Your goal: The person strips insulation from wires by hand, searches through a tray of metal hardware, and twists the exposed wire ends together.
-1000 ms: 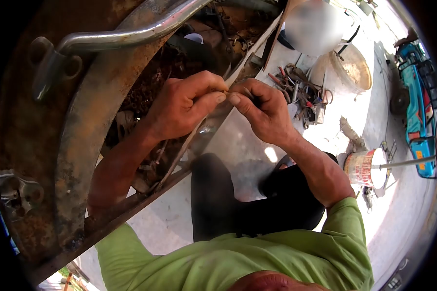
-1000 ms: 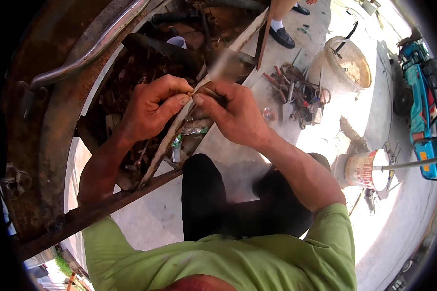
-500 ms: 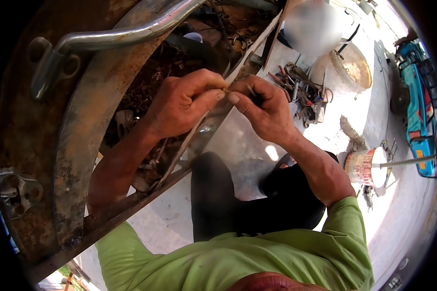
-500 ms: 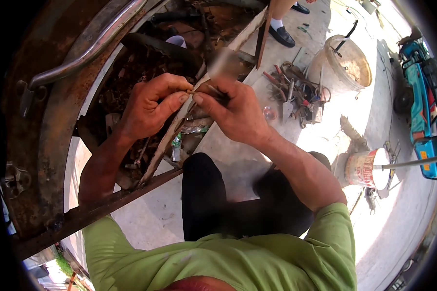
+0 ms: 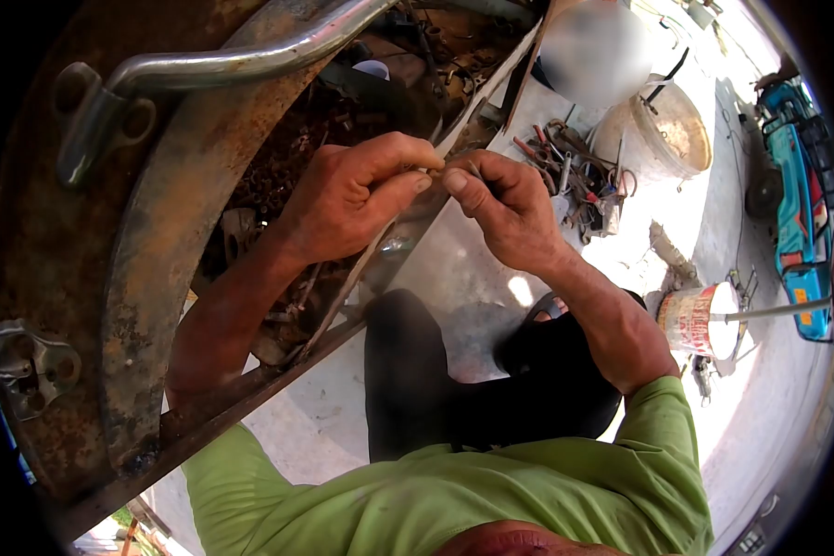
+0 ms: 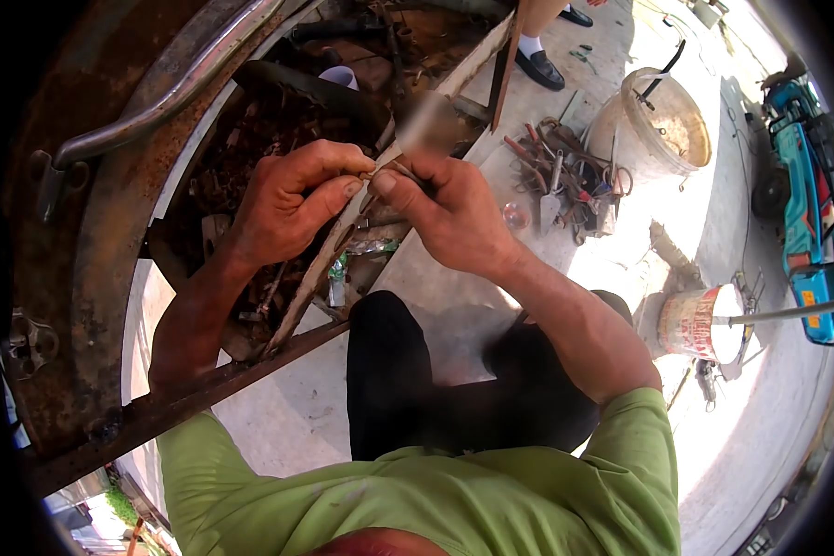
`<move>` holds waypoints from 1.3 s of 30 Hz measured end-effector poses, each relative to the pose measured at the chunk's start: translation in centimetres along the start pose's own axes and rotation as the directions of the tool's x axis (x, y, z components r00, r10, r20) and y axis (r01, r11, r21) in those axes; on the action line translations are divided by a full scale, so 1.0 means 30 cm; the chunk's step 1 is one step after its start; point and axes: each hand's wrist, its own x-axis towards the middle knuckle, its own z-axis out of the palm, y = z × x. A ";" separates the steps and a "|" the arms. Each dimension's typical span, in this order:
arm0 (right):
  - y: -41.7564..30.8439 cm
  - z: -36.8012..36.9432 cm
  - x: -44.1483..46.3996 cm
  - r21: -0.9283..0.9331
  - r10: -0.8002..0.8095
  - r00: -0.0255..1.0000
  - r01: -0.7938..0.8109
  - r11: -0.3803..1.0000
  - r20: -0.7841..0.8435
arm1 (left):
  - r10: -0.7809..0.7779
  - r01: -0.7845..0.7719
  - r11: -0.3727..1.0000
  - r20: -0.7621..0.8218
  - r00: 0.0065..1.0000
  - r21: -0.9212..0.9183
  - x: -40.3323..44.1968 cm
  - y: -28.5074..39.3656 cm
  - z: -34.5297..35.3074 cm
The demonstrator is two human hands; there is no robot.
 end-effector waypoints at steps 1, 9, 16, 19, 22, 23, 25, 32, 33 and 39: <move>-0.001 0.000 0.000 0.008 -0.001 1.000 0.001 1.000 0.008 | 0.026 -0.026 1.000 -0.016 1.000 -0.002 0.004 -0.001 0.004; 0.001 -0.008 0.005 0.041 0.015 0.997 -0.018 0.999 0.078 | 0.047 -0.048 0.999 -0.022 0.999 -0.025 0.008 0.012 0.002; 0.015 -0.020 0.010 0.237 0.105 0.981 -0.143 0.961 0.166 | 0.077 -0.077 0.997 -0.035 0.996 -0.010 0.008 0.007 0.007; 0.023 -0.040 0.013 0.361 0.172 0.943 -0.272 0.892 0.285 | 0.080 -0.081 0.997 -0.031 0.996 -0.012 0.009 0.004 0.008; 0.003 -0.022 0.012 0.456 0.174 0.957 -0.266 0.850 0.234 | 0.064 -0.064 0.998 -0.029 0.998 0.012 0.006 -0.002 0.005; 0.007 -0.021 0.015 0.445 0.151 0.964 -0.237 0.864 0.219 | 0.056 -0.056 0.998 -0.028 0.998 0.025 0.005 -0.004 0.004; 0.019 -0.019 0.019 0.423 0.104 0.976 -0.177 0.889 0.190 | 0.050 -0.050 0.999 -0.035 0.998 0.009 0.004 -0.006 0.006; 0.023 -0.017 0.016 0.368 0.086 0.979 -0.149 0.918 0.183 | 0.076 -0.076 0.997 -0.038 0.996 0.008 0.009 -0.004 0.002; 0.029 -0.018 0.016 0.367 0.083 0.978 -0.150 0.918 0.190 | 0.077 -0.076 0.997 -0.038 0.996 0.007 0.007 -0.004 0.003; 0.025 -0.022 0.015 0.358 0.103 0.973 -0.172 0.918 0.206 | 0.030 -0.029 0.999 -0.025 0.999 0.030 0.006 0.011 -0.002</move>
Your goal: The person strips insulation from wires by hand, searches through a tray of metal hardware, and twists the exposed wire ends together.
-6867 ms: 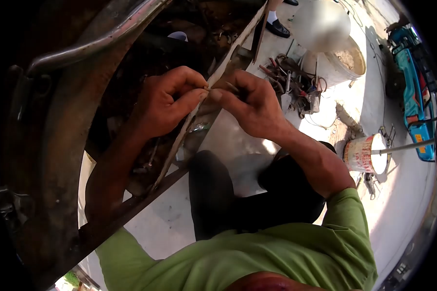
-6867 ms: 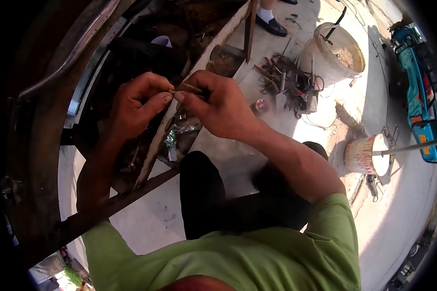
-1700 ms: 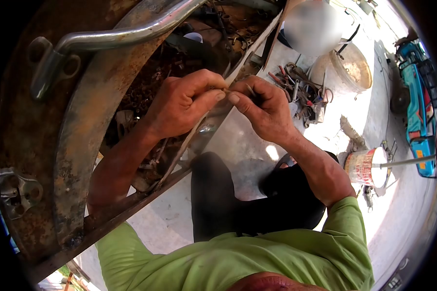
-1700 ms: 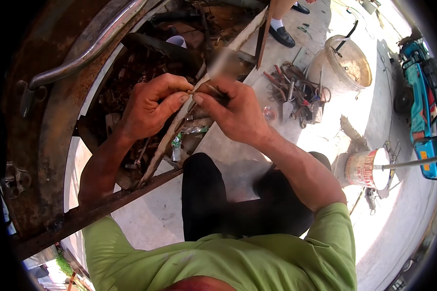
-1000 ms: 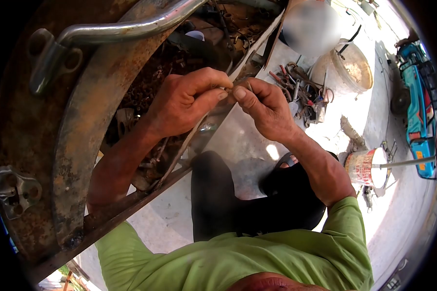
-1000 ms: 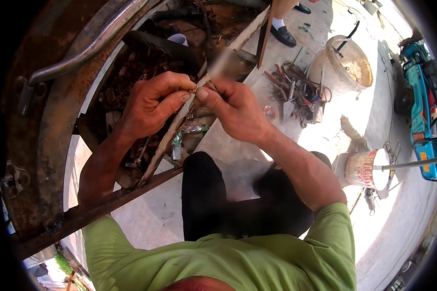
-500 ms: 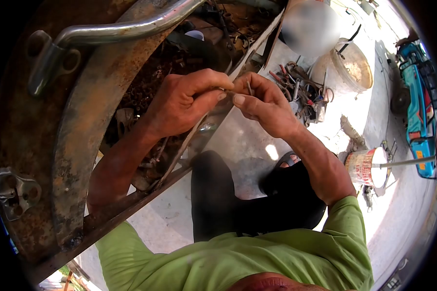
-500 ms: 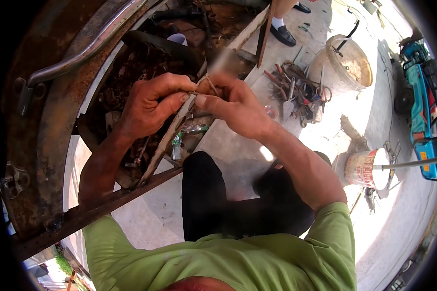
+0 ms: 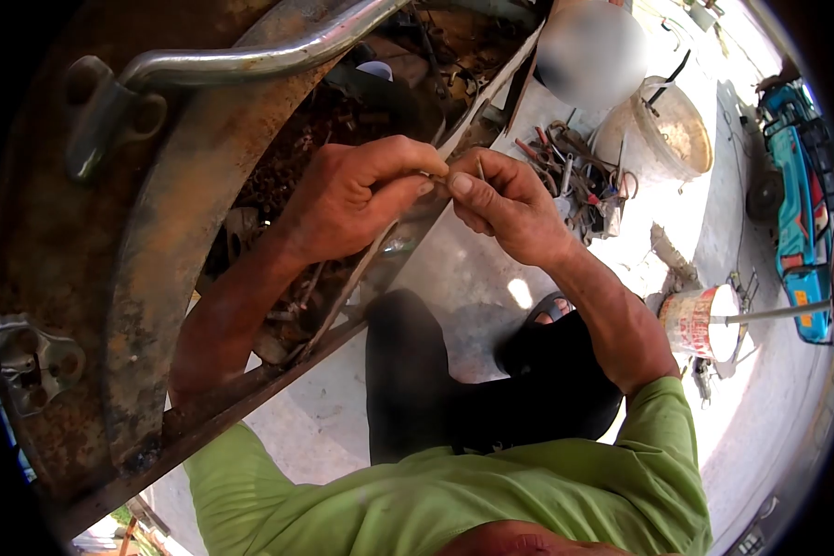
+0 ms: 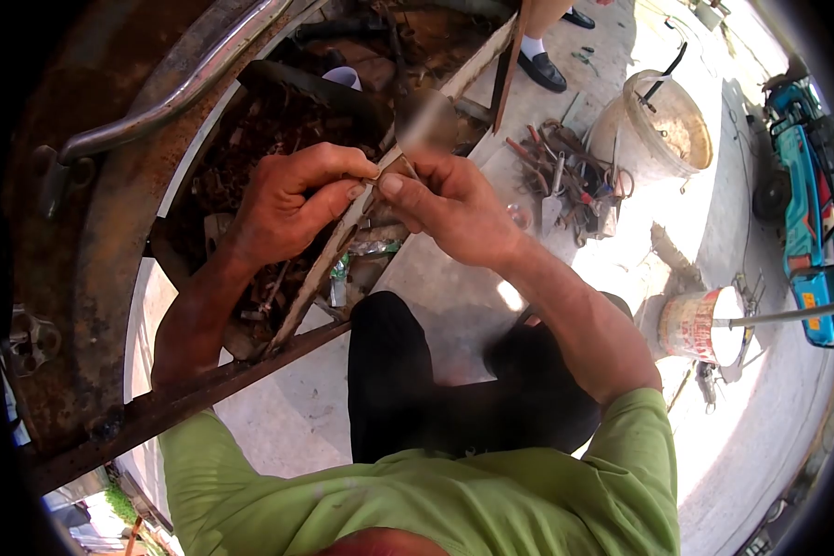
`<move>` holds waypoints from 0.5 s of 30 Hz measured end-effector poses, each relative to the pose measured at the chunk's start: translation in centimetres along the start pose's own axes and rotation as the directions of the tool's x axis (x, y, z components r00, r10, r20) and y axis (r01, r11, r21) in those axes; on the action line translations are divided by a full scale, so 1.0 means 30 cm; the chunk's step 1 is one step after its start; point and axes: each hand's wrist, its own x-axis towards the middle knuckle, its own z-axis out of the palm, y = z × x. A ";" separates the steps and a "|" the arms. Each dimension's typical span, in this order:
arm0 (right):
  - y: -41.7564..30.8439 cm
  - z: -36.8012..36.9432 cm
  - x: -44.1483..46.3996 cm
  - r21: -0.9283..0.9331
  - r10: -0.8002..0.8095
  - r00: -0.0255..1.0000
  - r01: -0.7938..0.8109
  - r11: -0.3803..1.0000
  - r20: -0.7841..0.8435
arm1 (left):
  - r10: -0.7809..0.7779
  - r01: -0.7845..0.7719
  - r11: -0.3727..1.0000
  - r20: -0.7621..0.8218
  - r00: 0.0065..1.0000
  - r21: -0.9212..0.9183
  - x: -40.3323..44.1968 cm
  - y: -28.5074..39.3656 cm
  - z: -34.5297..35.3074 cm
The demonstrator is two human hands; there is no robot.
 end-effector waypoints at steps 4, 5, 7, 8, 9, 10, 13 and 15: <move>-0.003 -0.002 0.001 0.003 -0.081 0.996 0.081 0.997 -0.023 | -0.162 0.160 0.986 0.040 0.986 0.054 0.007 0.033 -0.027; -0.003 0.000 -0.001 -0.013 -0.087 0.995 0.086 0.996 -0.046 | -0.205 0.200 0.976 0.056 0.977 0.081 0.007 0.039 -0.035; -0.005 0.002 -0.002 -0.047 -0.101 0.991 0.097 0.994 -0.089 | -0.212 0.208 0.975 0.046 0.976 0.082 0.004 0.026 -0.034; -0.004 0.001 -0.001 -0.061 -0.120 0.989 0.114 0.992 -0.090 | -0.216 0.212 0.974 0.041 0.975 0.083 0.003 0.022 -0.033; -0.001 0.001 -0.001 -0.075 -0.138 0.986 0.131 0.988 -0.092 | -0.202 0.199 0.977 0.041 0.978 0.071 0.002 0.025 -0.032; 0.002 0.001 0.000 -0.090 -0.156 0.983 0.147 0.985 -0.093 | -0.189 0.186 0.981 0.040 0.981 0.058 0.003 0.032 -0.030; 0.006 0.002 0.003 -0.148 -0.172 0.980 0.156 0.977 -0.103 | -0.140 0.140 0.990 0.001 0.990 0.034 0.002 0.021 -0.015; 0.014 0.003 0.004 -0.132 -0.181 0.979 0.167 0.977 -0.099 | -0.118 0.118 0.992 -0.009 0.993 0.044 0.001 0.013 -0.011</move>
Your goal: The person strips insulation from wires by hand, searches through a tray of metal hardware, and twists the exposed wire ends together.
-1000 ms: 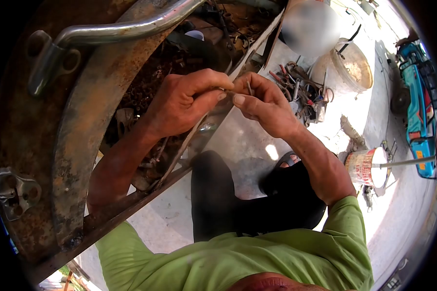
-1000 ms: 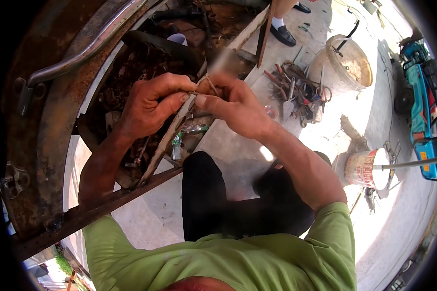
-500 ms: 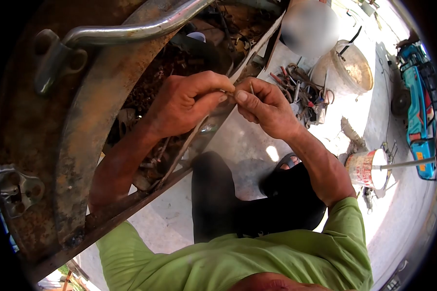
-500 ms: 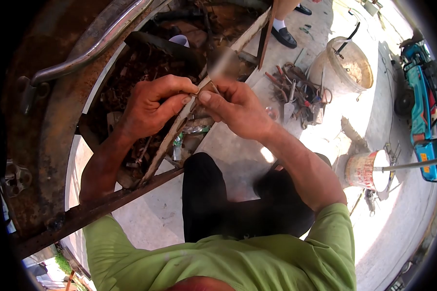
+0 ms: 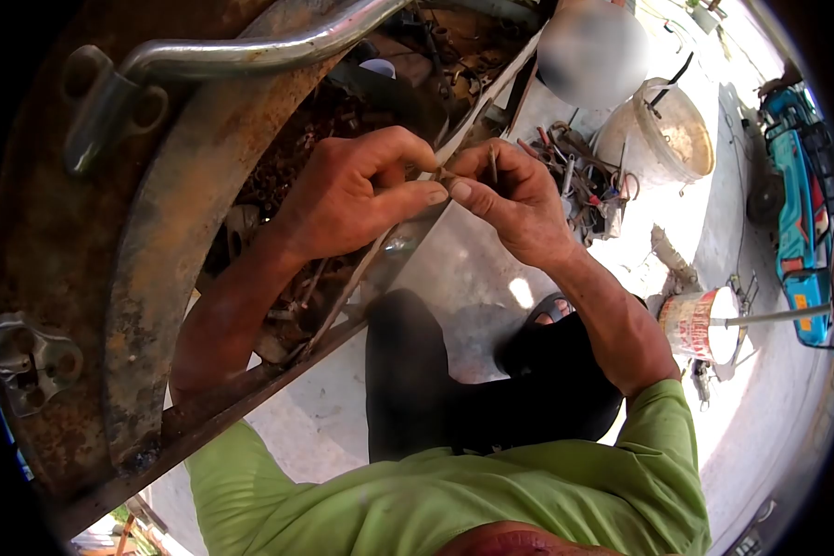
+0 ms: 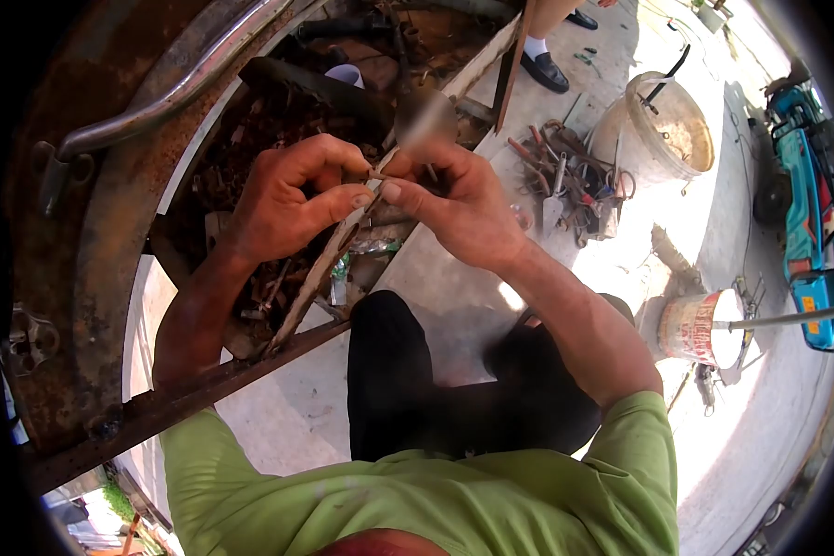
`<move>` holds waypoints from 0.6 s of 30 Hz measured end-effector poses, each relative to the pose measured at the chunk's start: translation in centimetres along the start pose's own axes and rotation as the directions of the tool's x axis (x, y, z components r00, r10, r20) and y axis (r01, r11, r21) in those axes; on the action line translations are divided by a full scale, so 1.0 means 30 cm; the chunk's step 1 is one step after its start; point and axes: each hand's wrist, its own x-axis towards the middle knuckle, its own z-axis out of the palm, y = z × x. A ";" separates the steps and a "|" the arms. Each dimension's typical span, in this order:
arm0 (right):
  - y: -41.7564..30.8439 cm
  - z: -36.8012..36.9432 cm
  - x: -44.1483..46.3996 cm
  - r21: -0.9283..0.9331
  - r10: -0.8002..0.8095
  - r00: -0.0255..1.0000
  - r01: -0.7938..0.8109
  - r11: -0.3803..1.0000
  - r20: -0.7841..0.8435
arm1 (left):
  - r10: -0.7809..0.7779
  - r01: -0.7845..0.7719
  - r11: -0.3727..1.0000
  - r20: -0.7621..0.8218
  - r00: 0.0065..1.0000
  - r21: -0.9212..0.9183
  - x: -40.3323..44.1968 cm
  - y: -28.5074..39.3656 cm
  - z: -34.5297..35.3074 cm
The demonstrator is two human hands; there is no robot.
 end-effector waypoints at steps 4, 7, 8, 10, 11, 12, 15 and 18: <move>0.000 0.010 -0.003 -0.060 -0.037 0.999 0.037 0.998 -0.006 | 0.027 -0.027 0.999 0.013 1.000 -0.025 -0.001 -0.018 0.010; -0.007 0.021 -0.006 -0.144 -0.040 0.997 0.030 0.989 -0.061 | 0.040 -0.040 0.998 0.003 0.999 -0.046 0.001 -0.023 0.017; -0.014 0.021 -0.005 -0.204 -0.077 0.995 0.061 0.977 -0.071 | 0.042 -0.042 0.998 0.000 0.999 -0.044 0.002 -0.022 0.019; -0.027 0.024 -0.006 -0.321 -0.150 0.985 0.116 0.940 -0.083 | 0.022 -0.020 0.999 0.030 0.999 -0.047 0.003 -0.011 0.016; -0.022 0.025 -0.007 -0.338 -0.172 0.981 0.133 0.932 -0.087 | 0.011 -0.009 0.999 0.045 0.999 -0.048 0.003 -0.005 0.014; -0.013 0.024 -0.006 -0.354 -0.196 0.976 0.152 0.923 -0.091 | 0.006 -0.003 0.999 0.062 0.998 -0.053 0.005 0.000 0.011; -0.020 0.024 -0.005 -0.454 -0.273 0.960 0.217 0.864 -0.060 | -0.001 0.009 0.997 0.111 0.994 -0.071 0.005 -0.006 0.008; -0.030 0.021 -0.007 -0.589 -0.372 0.928 0.304 0.749 0.005 | 0.008 0.004 0.996 0.136 0.991 -0.086 0.000 -0.022 0.012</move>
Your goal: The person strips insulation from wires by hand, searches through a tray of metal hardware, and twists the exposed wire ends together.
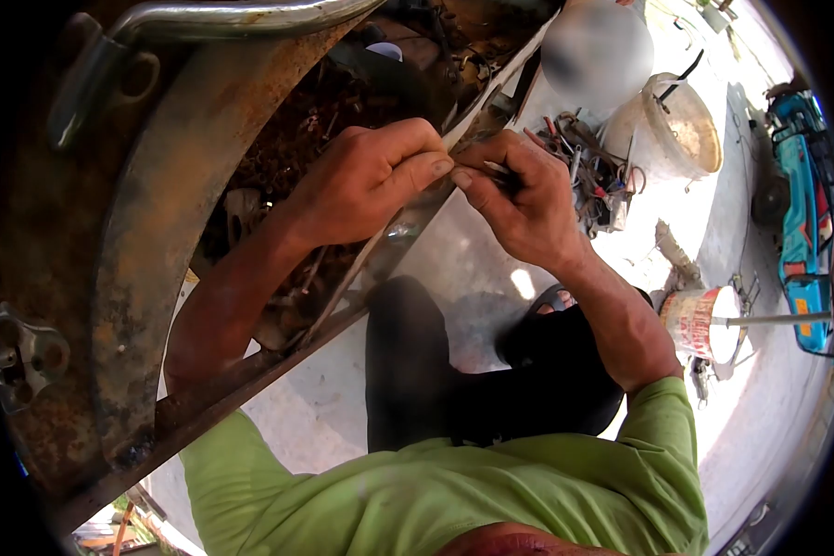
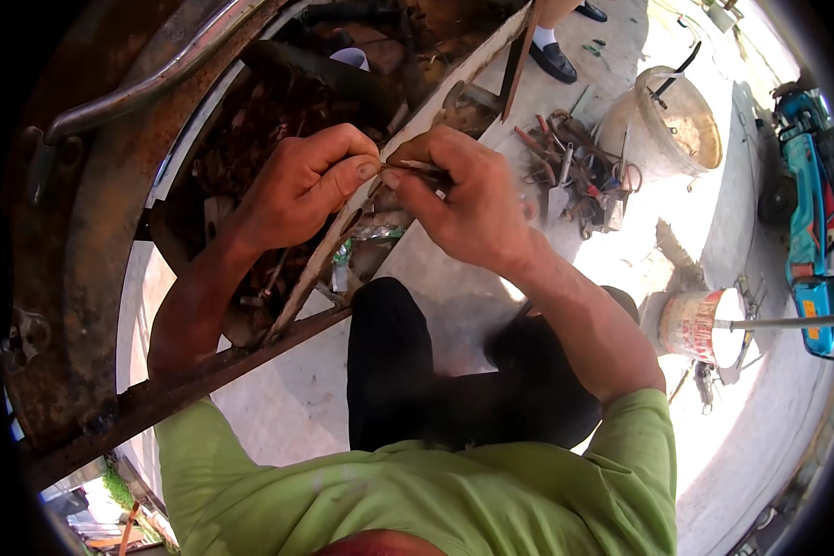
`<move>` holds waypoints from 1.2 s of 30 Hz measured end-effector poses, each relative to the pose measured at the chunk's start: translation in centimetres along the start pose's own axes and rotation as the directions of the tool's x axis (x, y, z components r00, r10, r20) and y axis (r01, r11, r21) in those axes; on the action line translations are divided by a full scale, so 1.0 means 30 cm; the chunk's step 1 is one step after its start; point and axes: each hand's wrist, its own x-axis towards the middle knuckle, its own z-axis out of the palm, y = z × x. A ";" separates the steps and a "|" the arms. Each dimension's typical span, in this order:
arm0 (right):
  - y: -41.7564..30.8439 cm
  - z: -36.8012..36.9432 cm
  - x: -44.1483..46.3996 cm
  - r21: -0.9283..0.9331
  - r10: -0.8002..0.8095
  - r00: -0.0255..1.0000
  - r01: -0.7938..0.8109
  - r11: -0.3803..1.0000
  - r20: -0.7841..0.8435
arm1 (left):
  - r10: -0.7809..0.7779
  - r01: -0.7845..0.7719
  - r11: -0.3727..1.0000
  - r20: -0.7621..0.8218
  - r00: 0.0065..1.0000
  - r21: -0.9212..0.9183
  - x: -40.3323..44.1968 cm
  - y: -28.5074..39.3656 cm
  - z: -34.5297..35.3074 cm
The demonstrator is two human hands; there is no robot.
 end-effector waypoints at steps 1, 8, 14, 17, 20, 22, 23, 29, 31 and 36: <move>0.000 0.001 0.003 -0.049 -0.050 0.999 0.050 0.998 0.001 | -0.003 0.003 1.000 -0.001 1.000 0.002 0.000 0.009 0.001; -0.062 -0.015 -0.005 0.183 0.315 0.940 -0.336 0.924 0.135 | 0.122 -0.119 0.991 -0.063 0.991 0.062 -0.013 0.021 0.007; -0.037 -0.011 0.008 0.558 0.494 0.797 -0.600 0.574 0.349 | 0.080 -0.074 0.994 -0.071 0.994 0.084 -0.010 0.021 -0.009; -0.005 -0.054 0.014 0.579 0.487 0.670 -0.737 0.348 0.560 | 0.046 -0.042 0.998 -0.110 0.993 0.036 -0.013 0.025 -0.019; -0.003 -0.056 0.006 0.592 0.419 0.639 -0.765 0.255 0.645 | 0.023 -0.025 1.000 -0.074 0.997 -0.017 -0.010 0.012 -0.017; 0.010 -0.053 0.002 0.569 0.413 0.682 -0.731 0.377 0.603 | -0.011 0.009 0.999 -0.070 0.997 -0.034 -0.007 0.010 -0.016; 0.012 -0.052 0.002 0.553 0.407 0.704 -0.709 0.437 0.582 | -0.027 0.025 0.999 -0.068 0.997 -0.042 -0.004 0.008 -0.017; -0.046 -0.026 0.003 0.006 0.265 0.929 -0.276 0.961 0.258 | -0.193 0.177 0.945 -0.032 0.981 -0.276 0.010 -0.039 0.021; -0.030 -0.014 -0.003 -0.070 0.194 0.963 -0.184 0.980 0.186 | -0.233 0.216 0.926 -0.018 0.972 -0.309 0.017 -0.039 0.028; -0.019 -0.013 -0.003 -0.200 0.116 0.989 -0.095 0.975 0.094 | -0.305 0.307 0.877 0.064 0.950 -0.370 0.025 -0.046 0.025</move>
